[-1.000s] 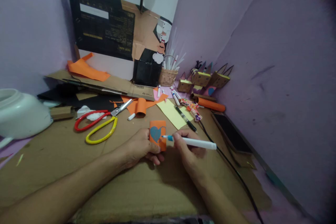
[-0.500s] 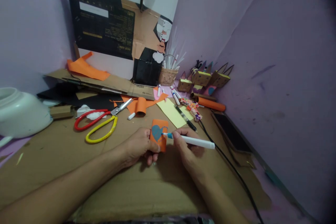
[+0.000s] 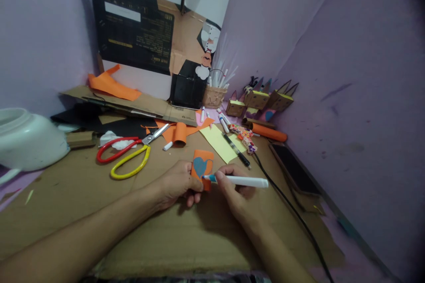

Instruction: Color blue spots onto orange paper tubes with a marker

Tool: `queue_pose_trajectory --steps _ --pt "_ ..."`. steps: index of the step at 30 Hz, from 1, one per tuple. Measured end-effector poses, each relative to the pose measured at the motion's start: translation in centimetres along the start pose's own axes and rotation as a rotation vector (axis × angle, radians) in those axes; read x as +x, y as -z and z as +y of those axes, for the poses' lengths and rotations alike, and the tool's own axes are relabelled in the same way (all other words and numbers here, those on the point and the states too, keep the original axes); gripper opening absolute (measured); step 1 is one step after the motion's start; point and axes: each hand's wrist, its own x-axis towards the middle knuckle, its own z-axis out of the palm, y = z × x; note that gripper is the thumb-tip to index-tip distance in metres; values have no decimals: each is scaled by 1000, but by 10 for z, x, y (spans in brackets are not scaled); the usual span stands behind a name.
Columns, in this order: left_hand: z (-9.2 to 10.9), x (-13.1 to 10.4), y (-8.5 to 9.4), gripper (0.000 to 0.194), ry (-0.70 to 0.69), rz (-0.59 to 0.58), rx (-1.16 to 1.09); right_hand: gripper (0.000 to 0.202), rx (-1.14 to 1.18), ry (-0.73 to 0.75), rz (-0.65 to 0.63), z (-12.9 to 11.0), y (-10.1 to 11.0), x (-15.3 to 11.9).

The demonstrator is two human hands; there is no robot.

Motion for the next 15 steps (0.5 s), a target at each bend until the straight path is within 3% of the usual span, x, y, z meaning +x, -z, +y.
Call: queue_pose_trajectory --steps 7,15 --pt "0 0 0 10 4 1 4 21 25 -8 31 1 -1 0" --pt "2 -1 -1 10 2 6 -1 23 -12 -13 -17 1 0 -1"
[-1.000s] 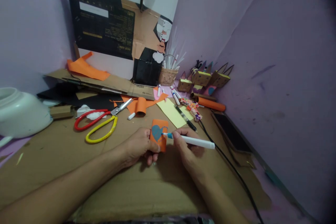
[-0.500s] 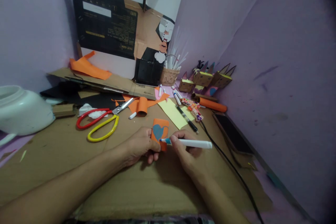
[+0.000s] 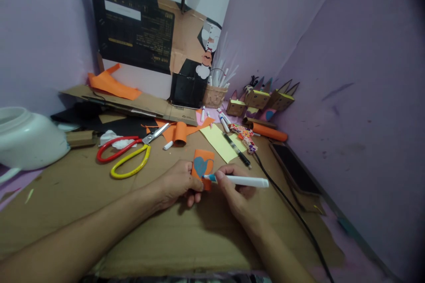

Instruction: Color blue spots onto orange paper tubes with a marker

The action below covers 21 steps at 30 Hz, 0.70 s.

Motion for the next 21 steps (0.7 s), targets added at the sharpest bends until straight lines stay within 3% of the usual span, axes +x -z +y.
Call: queue_pose_trajectory --steps 12,21 --pt "-2 1 1 6 9 -5 5 23 27 -65 44 -6 0 0" --pt "0 0 0 7 3 -9 -7 24 16 -6 15 3 -2 -1"
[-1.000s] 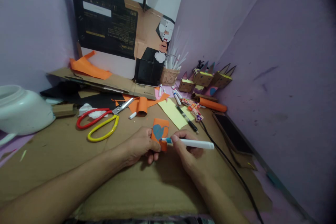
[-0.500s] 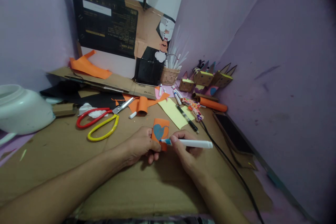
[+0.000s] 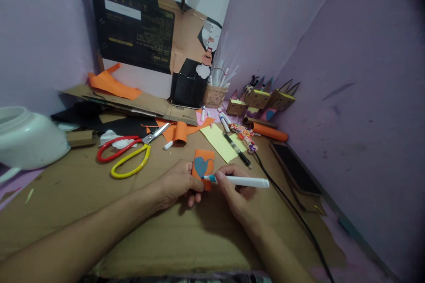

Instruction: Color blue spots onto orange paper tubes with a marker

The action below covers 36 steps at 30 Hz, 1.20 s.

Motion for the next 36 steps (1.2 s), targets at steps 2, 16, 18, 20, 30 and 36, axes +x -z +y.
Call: queue_pose_trajectory --steps 2,16,18,20,30,36 --pt "0 0 0 5 2 2 1 25 -10 4 10 0 0 0" --pt "-1 0 1 8 -33 -16 -25 24 -39 4 -10 -1 0 -1" --pt "-1 -1 1 8 -19 -14 -15 24 -28 -2 -15 -3 1 -1" --pt "0 -1 1 7 -3 -5 0 23 -7 -24 27 -6 1 -1" --pt "-4 2 3 8 -11 -9 13 24 -11 -84 112 -15 0 0" --pt "-3 1 2 10 -12 -7 21 23 -12 -30 26 -6 2 2"
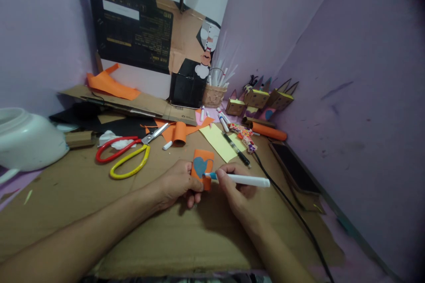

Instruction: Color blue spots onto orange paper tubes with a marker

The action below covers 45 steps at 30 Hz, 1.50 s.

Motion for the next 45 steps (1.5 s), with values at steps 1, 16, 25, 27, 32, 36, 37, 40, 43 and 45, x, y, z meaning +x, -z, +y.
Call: queue_pose_trajectory --steps 1,16,25,27,32,36,37,40,43,45 --pt "0 0 0 10 1 3 -2 23 6 0 -8 0 0 0" --pt "1 0 -1 10 14 9 -7 22 10 10 -9 -1 0 0" --pt "3 0 -1 8 3 14 -13 24 24 8 -6 1 -1 -1" --pt "2 0 -1 7 12 6 -10 23 17 6 -10 2 -1 -1" --pt "2 1 -2 7 9 7 -16 24 1 22 -38 -2 0 0" --pt "2 0 -2 9 0 5 -24 23 13 -44 34 -7 0 -2" --pt "2 0 -1 10 0 5 -21 23 16 -64 64 -8 -1 -2" --pt "1 0 -1 11 -4 9 -12 23 40 -54 79 -7 -1 -2" --pt "1 0 -1 9 -2 17 -9 22 32 10 8 -5 0 -1" --pt "2 1 -2 8 5 14 -6 21 6 24 -23 -4 1 0"
